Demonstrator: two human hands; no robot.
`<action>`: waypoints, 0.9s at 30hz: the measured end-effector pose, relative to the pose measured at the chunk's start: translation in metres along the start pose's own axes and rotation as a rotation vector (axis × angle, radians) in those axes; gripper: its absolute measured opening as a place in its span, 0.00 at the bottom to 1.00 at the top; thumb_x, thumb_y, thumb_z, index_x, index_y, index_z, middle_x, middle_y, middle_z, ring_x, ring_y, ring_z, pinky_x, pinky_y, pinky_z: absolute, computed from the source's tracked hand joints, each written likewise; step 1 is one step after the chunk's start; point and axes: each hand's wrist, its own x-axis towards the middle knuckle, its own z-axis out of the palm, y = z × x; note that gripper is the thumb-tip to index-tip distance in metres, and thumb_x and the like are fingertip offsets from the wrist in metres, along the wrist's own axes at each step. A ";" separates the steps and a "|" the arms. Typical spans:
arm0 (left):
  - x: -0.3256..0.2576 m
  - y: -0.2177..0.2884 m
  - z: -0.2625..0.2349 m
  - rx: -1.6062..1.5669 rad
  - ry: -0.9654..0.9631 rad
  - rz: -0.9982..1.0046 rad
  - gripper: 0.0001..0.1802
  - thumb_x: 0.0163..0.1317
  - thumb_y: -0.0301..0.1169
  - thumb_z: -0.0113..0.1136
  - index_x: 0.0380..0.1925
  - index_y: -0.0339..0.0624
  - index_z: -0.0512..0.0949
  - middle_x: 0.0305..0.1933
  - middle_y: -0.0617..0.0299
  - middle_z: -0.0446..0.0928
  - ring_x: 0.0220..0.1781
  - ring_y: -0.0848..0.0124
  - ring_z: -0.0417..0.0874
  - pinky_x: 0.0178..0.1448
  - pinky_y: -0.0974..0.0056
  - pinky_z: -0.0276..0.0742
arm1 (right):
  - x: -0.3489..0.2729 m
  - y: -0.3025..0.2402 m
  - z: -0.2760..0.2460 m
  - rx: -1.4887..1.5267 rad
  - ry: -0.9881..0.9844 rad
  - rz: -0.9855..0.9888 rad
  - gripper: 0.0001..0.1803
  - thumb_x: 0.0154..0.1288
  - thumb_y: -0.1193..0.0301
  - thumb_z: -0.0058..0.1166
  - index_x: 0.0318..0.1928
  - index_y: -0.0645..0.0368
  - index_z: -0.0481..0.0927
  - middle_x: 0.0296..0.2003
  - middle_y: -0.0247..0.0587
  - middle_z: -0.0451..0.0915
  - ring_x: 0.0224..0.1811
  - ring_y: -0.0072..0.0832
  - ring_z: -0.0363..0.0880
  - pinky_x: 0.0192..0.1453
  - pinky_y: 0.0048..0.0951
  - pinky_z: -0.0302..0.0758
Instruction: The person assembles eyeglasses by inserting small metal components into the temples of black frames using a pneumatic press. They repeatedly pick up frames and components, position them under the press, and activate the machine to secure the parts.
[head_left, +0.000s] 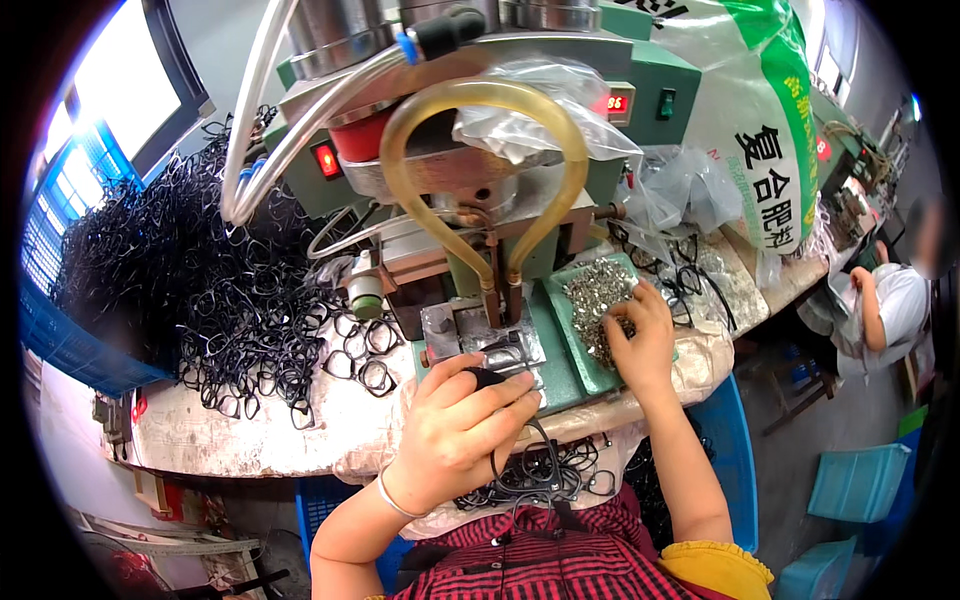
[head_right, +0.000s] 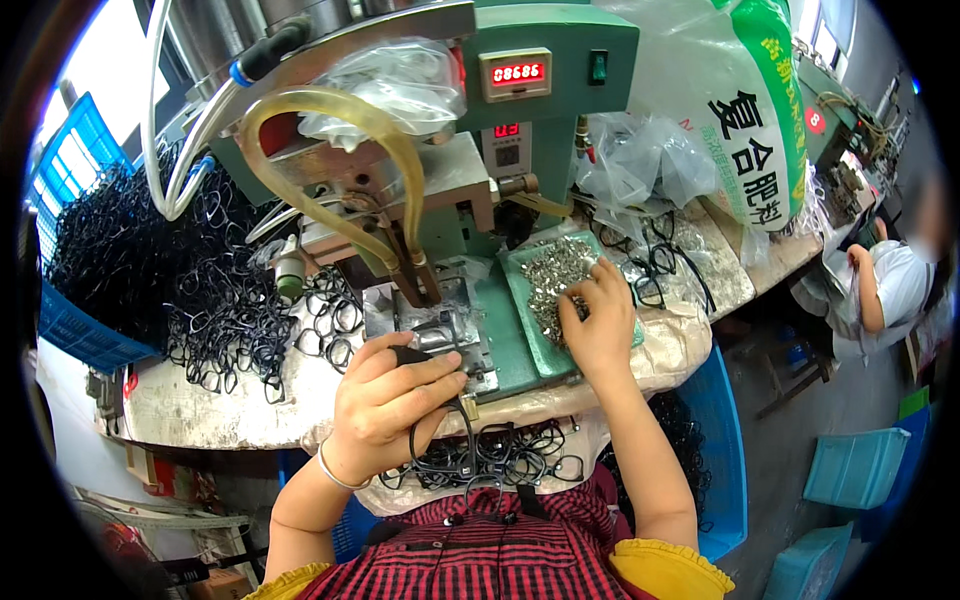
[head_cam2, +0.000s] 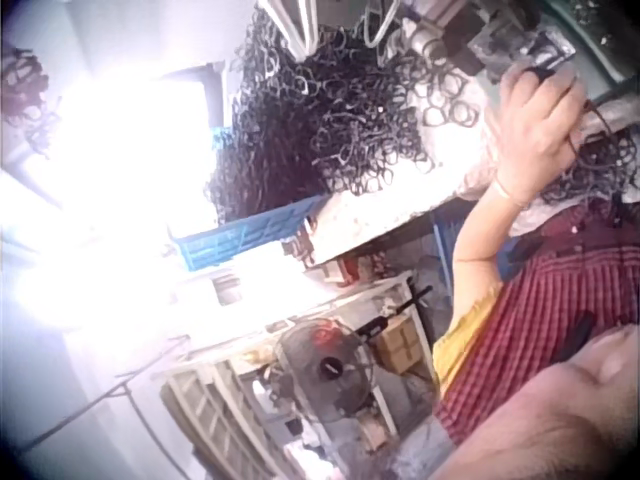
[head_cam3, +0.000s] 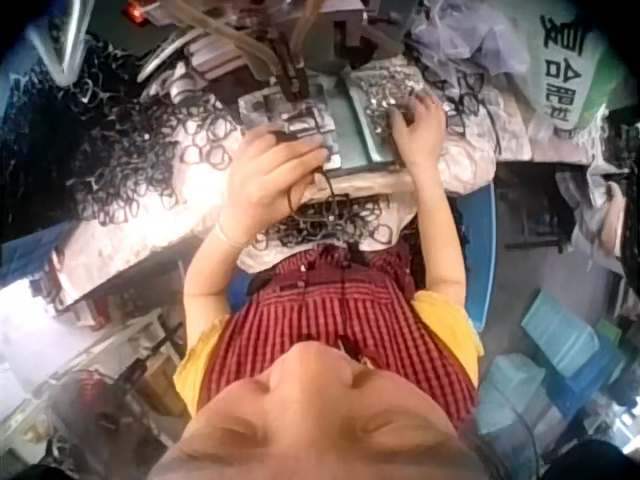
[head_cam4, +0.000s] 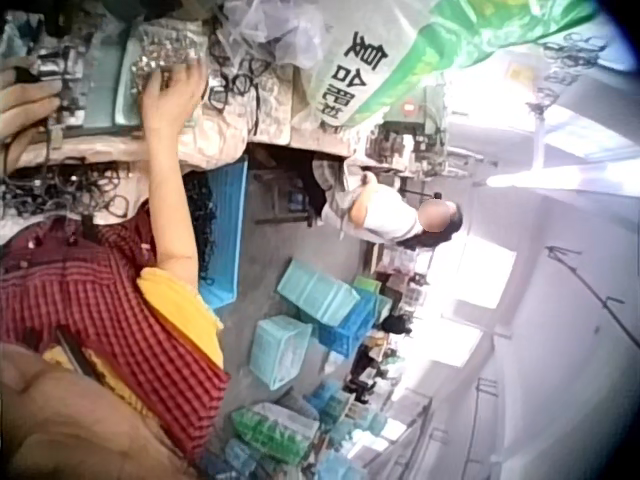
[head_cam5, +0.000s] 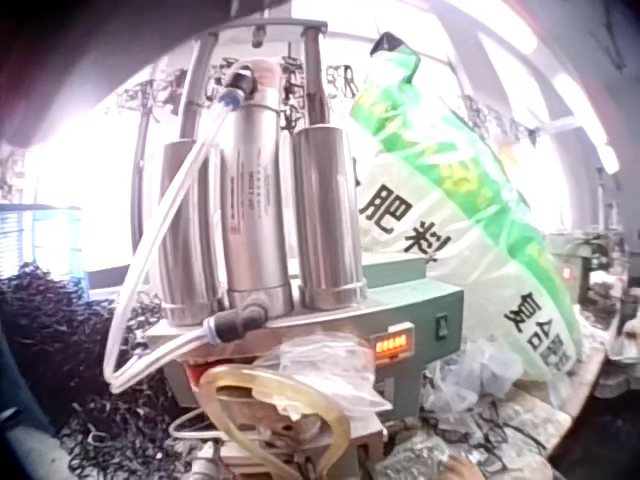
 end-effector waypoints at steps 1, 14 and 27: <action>0.000 0.006 -0.001 0.010 -0.005 -0.031 0.18 0.44 0.24 0.70 0.40 0.46 0.86 0.47 0.63 0.85 0.31 0.66 0.77 0.58 0.53 0.79 | 0.002 -0.001 -0.001 0.050 0.015 0.013 0.08 0.54 0.72 0.64 0.35 0.59 0.84 0.54 0.57 0.78 0.64 0.52 0.71 0.67 0.47 0.67; -0.027 0.016 0.009 -0.019 0.113 -0.107 0.19 0.51 0.24 0.71 0.45 0.43 0.83 0.54 0.57 0.83 0.42 0.59 0.84 0.64 0.48 0.75 | 0.030 0.001 0.026 -0.047 -0.135 -0.425 0.10 0.53 0.76 0.59 0.38 0.59 0.78 0.49 0.47 0.80 0.58 0.47 0.76 0.52 0.46 0.75; -0.071 -0.081 -0.070 0.441 0.256 -0.625 0.04 0.56 0.28 0.70 0.31 0.41 0.84 0.42 0.58 0.82 0.47 0.60 0.77 0.55 0.58 0.69 | 0.005 -0.029 0.028 0.782 0.001 0.378 0.07 0.63 0.76 0.62 0.42 0.61 0.84 0.35 0.33 0.84 0.39 0.20 0.79 0.47 0.22 0.75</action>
